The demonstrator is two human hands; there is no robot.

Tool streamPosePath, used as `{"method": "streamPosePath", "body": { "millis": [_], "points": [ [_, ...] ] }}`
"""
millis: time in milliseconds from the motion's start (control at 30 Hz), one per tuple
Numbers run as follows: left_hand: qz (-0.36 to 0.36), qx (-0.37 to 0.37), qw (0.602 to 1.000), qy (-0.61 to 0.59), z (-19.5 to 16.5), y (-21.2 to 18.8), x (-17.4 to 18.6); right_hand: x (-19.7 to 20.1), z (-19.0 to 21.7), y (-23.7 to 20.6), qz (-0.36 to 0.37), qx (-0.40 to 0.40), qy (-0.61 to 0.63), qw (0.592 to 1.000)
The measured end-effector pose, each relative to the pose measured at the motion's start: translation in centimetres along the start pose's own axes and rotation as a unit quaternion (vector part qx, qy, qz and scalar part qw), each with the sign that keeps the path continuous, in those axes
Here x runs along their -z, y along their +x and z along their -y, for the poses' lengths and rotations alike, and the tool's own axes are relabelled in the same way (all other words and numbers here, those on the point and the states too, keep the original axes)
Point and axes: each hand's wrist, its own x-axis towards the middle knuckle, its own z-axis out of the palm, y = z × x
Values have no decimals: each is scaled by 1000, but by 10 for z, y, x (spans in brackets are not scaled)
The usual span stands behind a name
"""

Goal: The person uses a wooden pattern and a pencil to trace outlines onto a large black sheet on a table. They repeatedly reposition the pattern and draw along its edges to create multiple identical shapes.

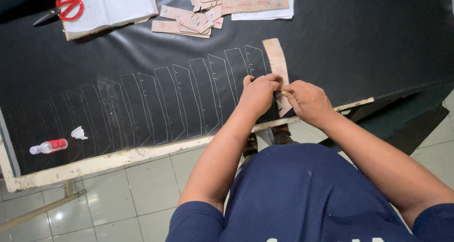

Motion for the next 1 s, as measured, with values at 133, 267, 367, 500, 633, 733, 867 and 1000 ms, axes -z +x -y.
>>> {"method": "streamPosePath", "body": {
  "millis": [133,267,367,500,633,733,867,1000],
  "points": [
    [-3,4,1000,-13,-2,0,7,1,3,3,-2,-24,30,999],
    [25,31,999,-12,-3,-1,8,1,3,8,10,-19,63,998],
    [-28,-11,1000,-7,-1,-2,3,0,3,10,-15,22,10,1000],
    [-70,-19,997,-24,3,-7,-11,1,-2,2,-19,-25,46,998],
    [-162,80,967,-179,-8,-31,-44,9,-19,-13,54,-292,160,941],
    [-185,210,903,-325,-14,-21,-68,4,-32,-21,97,-409,328,846],
    [-181,259,901,-297,-14,-2,-74,-4,-50,-31,70,-422,492,758],
    [-124,187,955,-195,-32,6,-58,-6,-77,-42,87,-451,497,736]
  ]
}}
